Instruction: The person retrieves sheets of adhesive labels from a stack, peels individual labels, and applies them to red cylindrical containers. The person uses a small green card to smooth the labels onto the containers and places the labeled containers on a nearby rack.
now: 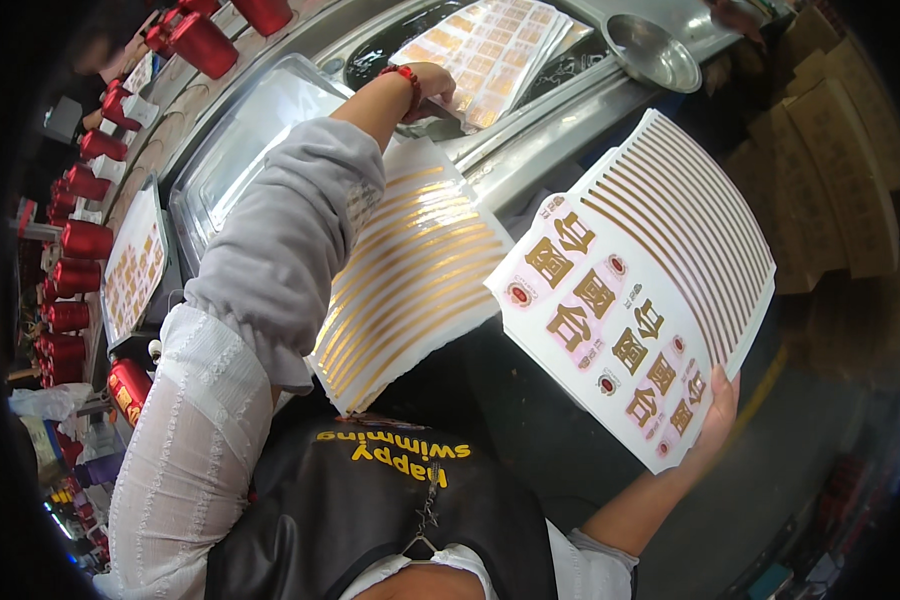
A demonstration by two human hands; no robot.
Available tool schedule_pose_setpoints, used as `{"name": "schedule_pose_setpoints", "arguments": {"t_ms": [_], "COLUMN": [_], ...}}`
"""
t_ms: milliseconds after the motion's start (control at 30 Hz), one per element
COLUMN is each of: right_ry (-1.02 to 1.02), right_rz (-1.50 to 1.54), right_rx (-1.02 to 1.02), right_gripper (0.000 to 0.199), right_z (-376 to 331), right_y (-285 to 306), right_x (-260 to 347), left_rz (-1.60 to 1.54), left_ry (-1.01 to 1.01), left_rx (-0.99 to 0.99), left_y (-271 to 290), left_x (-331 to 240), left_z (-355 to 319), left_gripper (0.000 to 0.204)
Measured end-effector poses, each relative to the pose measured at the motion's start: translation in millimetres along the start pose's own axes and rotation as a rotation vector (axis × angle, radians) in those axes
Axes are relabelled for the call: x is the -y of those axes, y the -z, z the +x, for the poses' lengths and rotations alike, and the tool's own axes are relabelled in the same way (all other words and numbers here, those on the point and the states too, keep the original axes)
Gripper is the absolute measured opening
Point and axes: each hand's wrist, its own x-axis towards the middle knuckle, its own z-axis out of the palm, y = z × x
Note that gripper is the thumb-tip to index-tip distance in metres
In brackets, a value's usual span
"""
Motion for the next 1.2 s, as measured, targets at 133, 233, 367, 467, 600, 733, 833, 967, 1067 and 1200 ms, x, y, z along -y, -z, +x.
{"name": "schedule_pose_setpoints", "arguments": {"t_ms": [133,233,367,467,600,733,833,967,1067,1200], "right_ry": [0.012,0.013,0.028,0.053,0.062,0.016,-0.024,-0.104,-0.047,0.023], "right_rz": [-0.01,-0.017,-0.036,-0.026,-0.071,-0.021,0.061,0.105,0.052,0.009], "right_rx": [0.026,0.033,0.026,0.02,-0.01,0.116,0.204,0.294,0.389,0.46], "right_gripper": [0.052,0.052,0.051,0.05,0.048,0.048,0.047,0.045,0.042,0.04], "right_z": [0.0,0.9,0.2,1.6,1.8,10.6,8.3,29.5,65.2,128.7], "right_y": [-0.6,-3.0,-2.7,-7.3,-5.3,-29.6,-43.3,-115.4,-173.1,-265.9], "right_x": [2.7,4.5,5.9,3.9,6.8,22.3,24.7,9.1,-2.8,-32.3], "left_rz": [0.259,0.525,0.28,0.199,0.507,0.198,1.146,0.903,1.254,1.12], "left_ry": [-0.158,-0.359,-0.178,-0.19,-0.152,-0.126,-0.574,-0.617,-0.799,-0.732], "left_rx": [0.034,0.007,-0.151,-0.259,-0.343,-0.468,-0.355,-0.466,-0.636,-0.856], "left_y": [14.4,40.4,46.8,47.3,40.0,69.7,70.5,101.1,130.0,182.8], "left_x": [-7.4,-14.6,-27.1,-11.3,-28.6,-15.9,-16.3,4.0,-6.5,6.0], "left_z": [7.0,25.9,37.5,56.7,20.7,46.3,17.3,-4.9,-52.9,-133.4], "left_gripper": [0.017,0.021,0.019,0.024,0.038,0.045,0.028,0.021,0.017,0.016]}}
